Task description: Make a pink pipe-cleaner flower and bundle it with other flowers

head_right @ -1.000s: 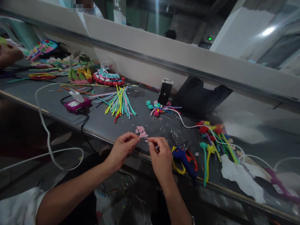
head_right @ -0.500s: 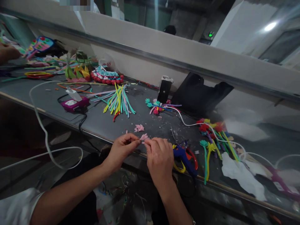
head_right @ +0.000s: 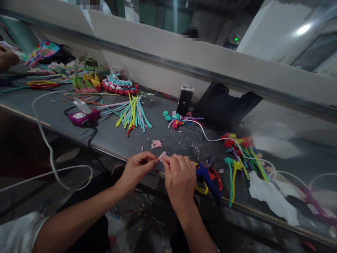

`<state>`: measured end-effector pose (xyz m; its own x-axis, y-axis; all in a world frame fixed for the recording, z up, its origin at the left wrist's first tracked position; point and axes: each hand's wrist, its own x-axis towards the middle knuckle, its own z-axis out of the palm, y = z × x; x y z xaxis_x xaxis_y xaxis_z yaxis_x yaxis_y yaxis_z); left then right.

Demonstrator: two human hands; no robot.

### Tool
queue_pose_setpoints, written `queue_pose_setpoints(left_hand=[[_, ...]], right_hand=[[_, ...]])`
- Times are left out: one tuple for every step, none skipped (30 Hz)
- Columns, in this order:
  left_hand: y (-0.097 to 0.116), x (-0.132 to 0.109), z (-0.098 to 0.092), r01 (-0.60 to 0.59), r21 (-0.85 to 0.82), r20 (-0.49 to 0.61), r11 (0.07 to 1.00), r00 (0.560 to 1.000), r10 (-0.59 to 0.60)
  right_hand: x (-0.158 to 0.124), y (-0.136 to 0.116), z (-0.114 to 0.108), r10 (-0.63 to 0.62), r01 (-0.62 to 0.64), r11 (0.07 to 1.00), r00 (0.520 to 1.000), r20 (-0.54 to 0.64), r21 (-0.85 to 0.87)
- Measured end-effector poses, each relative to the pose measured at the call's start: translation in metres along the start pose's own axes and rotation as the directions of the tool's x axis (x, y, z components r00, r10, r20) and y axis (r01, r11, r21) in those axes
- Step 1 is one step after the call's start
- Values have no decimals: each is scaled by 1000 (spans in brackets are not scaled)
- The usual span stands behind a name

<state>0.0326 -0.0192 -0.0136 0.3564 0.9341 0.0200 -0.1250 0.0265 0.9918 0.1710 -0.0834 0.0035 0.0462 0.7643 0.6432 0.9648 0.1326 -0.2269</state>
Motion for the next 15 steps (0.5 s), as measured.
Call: queue_pose_setpoints(left_hand=[[-1,0,0,-1,2,1,1000,1000,1],[-1,0,0,-3,3,1,1000,1000,3],[-1,0,0,-4,4,2,1000,1000,4],[-2,0,0,-2,4,2,1000,1000,2],[-1,0,0,1,4,3,1000,1000,-1],[-1,0,0,3,3,5,1000,1000,-3],[-1,0,1,4,1,7,1000,1000,-4],[0,0,1,6,1,8,1000,1000,-6],[0,0,1,5,2,9,1000,1000,-5],[0,-1,1,4,4,11,1000,1000,-4],[0,-1,1,3,7,13,1000,1000,-3],[0,-1,1,3,9,15,1000,1000,-4],[0,-1,1,3,12,18,1000,1000,-3],[-1,-1,1,3,15,22,1000,1000,-4],[-1,-1,1,3,17,25,1000,1000,-3]], right_hand=[[0,0,0,3,-3,1000,1000,6,-3],[0,0,0,4,-4,1000,1000,10,-7],[0,1,0,5,-5,1000,1000,14,-11],[0,1,0,3,-2,1000,1000,16,-13],[0,2,0,0,0,1000,1000,17,-14],[0,2,1,-1,2,1000,1000,16,-14],[-1,2,1,-2,2,1000,1000,14,-13],[-1,2,1,0,1,1000,1000,14,-12],[-1,2,1,3,-3,1000,1000,14,-11],[-1,1,1,7,-7,1000,1000,16,-9],[-1,1,2,10,-10,1000,1000,18,-8],[-1,1,2,13,-13,1000,1000,21,-6],[-2,1,2,16,-15,1000,1000,25,-5],[-2,1,3,18,-18,1000,1000,26,-5],[-2,1,3,20,-19,1000,999,26,-6]])
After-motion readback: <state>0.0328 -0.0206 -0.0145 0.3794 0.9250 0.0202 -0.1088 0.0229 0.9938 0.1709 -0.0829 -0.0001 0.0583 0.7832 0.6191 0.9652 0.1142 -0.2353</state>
